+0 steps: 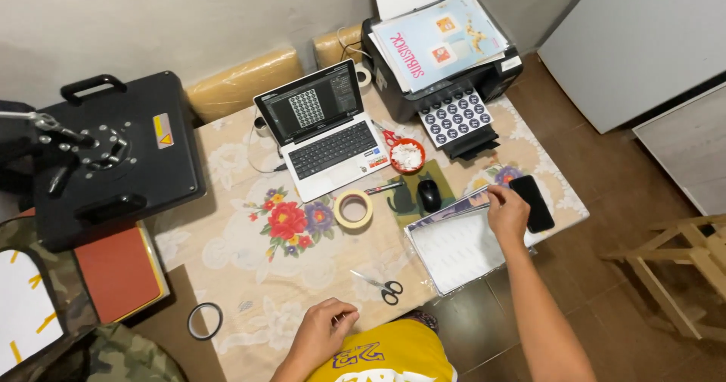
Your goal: The person collects a printed sheet of stickers from a printer, rolls the sheet, and then positions a camouflage backpack on a workspace to prepare for heat-press printing by covering it with a protective sheet.
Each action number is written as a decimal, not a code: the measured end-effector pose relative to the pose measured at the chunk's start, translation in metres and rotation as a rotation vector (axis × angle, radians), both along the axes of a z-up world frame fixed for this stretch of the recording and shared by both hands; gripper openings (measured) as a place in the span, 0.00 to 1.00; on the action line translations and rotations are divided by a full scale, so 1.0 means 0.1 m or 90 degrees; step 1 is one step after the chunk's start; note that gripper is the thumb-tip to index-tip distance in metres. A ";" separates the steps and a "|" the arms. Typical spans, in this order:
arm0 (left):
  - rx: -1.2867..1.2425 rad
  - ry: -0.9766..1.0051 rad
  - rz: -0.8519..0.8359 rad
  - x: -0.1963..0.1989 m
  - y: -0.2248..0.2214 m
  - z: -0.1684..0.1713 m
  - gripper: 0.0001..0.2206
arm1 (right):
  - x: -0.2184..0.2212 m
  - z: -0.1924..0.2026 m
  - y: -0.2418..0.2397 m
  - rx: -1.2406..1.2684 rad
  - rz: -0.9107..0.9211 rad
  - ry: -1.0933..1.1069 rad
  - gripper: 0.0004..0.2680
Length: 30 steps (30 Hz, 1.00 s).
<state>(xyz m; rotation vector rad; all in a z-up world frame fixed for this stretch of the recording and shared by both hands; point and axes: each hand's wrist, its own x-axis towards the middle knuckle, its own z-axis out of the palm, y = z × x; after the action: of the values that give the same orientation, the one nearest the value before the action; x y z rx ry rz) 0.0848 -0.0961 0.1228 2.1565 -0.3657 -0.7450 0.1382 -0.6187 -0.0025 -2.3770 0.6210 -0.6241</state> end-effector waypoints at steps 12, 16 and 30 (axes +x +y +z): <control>0.080 0.041 -0.045 0.18 -0.89 -0.07 0.12 | 0.93 -0.45 -1.40 0.186 -0.150 0.244 0.08; 0.091 0.051 -0.062 0.20 -1.02 -0.12 0.11 | 1.05 -0.61 -1.67 0.202 -0.148 0.268 0.14; 0.152 0.114 -0.120 0.20 -1.16 -0.30 0.07 | 0.84 0.27 -1.25 0.237 0.135 0.366 0.11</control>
<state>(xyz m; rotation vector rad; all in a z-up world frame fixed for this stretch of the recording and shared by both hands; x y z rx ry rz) 0.1046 -0.2122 0.0928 2.2740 -0.4066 -1.1284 0.2222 -0.7433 0.0242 -2.2088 0.6398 0.2666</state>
